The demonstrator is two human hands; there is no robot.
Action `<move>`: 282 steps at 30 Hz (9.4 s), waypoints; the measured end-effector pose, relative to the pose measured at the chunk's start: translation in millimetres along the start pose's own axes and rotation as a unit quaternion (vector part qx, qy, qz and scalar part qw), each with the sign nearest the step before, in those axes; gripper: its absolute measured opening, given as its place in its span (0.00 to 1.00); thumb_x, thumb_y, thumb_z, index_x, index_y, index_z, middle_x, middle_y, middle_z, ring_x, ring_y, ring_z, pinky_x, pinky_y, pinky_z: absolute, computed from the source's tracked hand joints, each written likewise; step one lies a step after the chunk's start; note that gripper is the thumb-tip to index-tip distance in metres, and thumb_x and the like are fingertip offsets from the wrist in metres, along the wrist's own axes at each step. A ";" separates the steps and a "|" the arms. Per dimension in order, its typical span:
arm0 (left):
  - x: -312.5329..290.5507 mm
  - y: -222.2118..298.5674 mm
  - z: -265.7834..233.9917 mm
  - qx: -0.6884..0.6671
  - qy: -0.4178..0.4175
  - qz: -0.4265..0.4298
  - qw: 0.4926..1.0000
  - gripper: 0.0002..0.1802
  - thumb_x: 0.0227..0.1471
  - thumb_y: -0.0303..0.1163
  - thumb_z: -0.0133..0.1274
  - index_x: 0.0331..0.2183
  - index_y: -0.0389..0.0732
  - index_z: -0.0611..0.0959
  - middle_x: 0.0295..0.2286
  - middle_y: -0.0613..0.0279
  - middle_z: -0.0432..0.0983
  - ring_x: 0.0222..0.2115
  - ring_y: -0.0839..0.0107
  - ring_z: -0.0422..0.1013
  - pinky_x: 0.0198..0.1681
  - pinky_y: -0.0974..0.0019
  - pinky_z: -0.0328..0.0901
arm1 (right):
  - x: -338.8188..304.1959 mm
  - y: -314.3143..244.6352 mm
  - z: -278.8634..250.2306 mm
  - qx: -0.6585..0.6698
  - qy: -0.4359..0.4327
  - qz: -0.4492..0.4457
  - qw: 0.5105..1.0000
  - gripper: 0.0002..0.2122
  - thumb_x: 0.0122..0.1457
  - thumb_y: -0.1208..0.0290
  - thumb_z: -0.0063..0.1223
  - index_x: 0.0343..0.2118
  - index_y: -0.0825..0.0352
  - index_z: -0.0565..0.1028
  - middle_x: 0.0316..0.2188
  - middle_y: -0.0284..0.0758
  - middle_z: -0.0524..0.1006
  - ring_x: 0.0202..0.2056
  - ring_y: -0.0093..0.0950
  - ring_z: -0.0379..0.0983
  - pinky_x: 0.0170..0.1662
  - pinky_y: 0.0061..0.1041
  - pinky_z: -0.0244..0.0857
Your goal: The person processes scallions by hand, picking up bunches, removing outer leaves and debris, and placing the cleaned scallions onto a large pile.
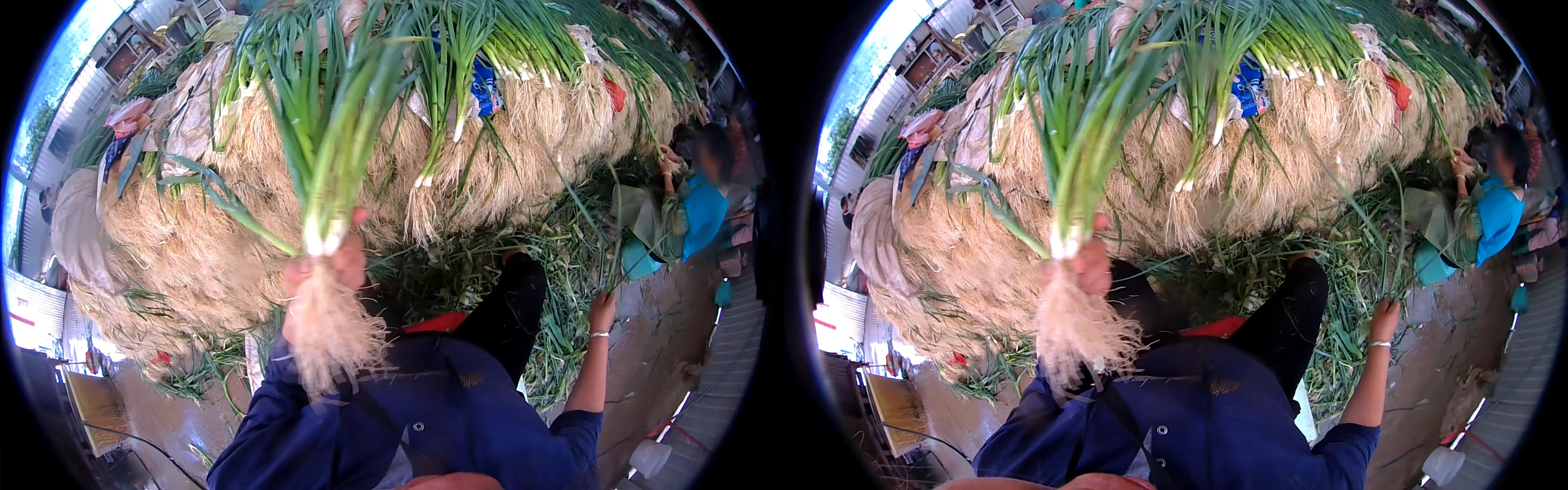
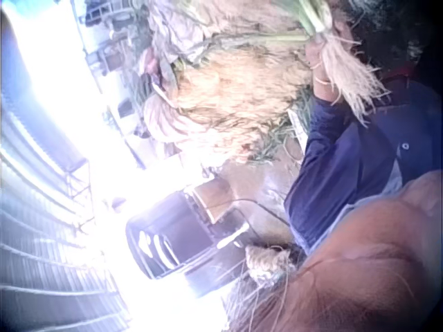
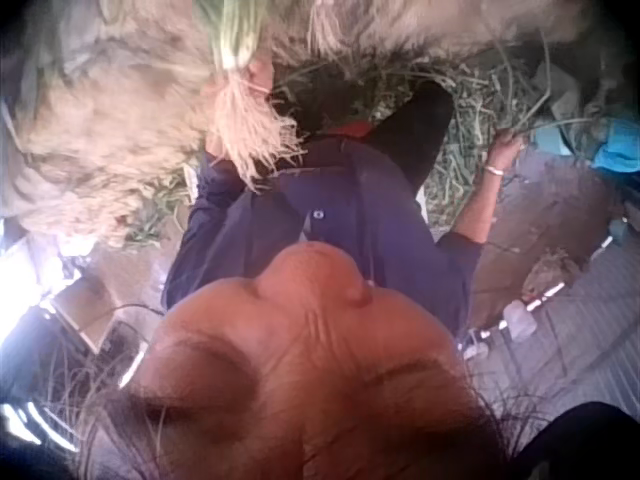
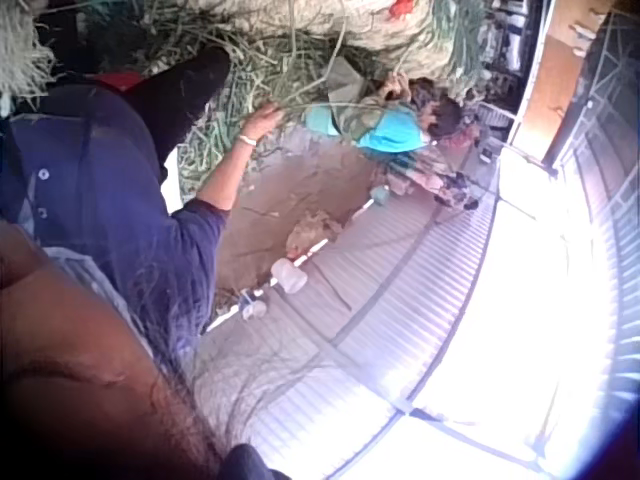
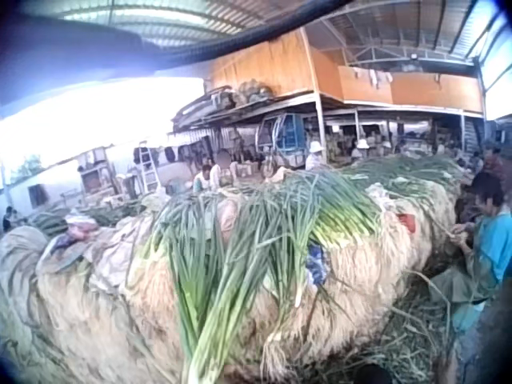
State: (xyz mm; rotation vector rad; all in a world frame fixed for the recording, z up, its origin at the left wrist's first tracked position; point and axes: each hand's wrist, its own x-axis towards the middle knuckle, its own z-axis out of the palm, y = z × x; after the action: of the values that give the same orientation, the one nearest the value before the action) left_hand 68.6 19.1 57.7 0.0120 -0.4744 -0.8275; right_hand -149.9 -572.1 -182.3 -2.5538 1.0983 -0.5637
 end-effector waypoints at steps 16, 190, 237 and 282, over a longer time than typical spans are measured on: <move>11.9 -56.4 -18.3 0.232 0.222 0.049 0.946 0.28 0.39 0.39 0.59 0.42 0.35 0.73 0.30 0.61 0.71 0.28 0.68 0.67 0.36 0.69 0.62 | -2.8 -499.0 -32.7 0.386 -0.190 -0.229 0.873 0.14 0.55 0.66 0.52 0.38 0.71 0.71 0.27 0.41 0.75 0.28 0.32 0.73 0.32 0.30 0.65; 54.9 -95.7 -30.9 0.193 0.257 -0.010 0.947 0.23 0.39 0.39 0.54 0.40 0.43 0.71 0.42 0.40 0.69 0.37 0.57 0.70 0.41 0.61 0.68 | -21.0 -273.1 -40.2 0.309 -0.169 -0.177 0.919 0.24 0.55 0.64 0.54 0.52 0.70 0.64 0.39 0.43 0.74 0.32 0.34 0.76 0.36 0.29 0.69; 44.5 -102.5 -48.6 0.304 0.365 -0.070 0.877 0.24 0.50 0.27 0.44 0.50 0.31 0.67 0.44 0.47 0.71 0.43 0.58 0.70 0.49 0.58 0.65 | 53.7 -464.8 -83.9 0.017 -0.137 -0.280 0.950 0.15 0.52 0.61 0.48 0.28 0.72 0.74 0.23 0.47 0.77 0.28 0.43 0.75 0.33 0.37 0.69; 16.8 -71.7 -35.8 0.338 0.401 -0.070 0.848 0.33 0.37 0.40 0.57 0.46 0.36 0.72 0.43 0.47 0.70 0.41 0.57 0.70 0.44 0.59 0.67 | -54.1 -452.0 -60.3 0.391 -0.081 -0.460 0.793 0.31 0.57 0.64 0.50 0.56 0.79 0.50 0.39 0.49 0.72 0.33 0.41 0.74 0.37 0.33 0.68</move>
State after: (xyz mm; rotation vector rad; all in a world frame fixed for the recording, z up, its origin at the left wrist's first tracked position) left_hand 42.5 -48.0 18.5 1.0263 0.0615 -0.6846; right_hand 68.9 -240.5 48.1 -2.1114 -0.4923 -0.7639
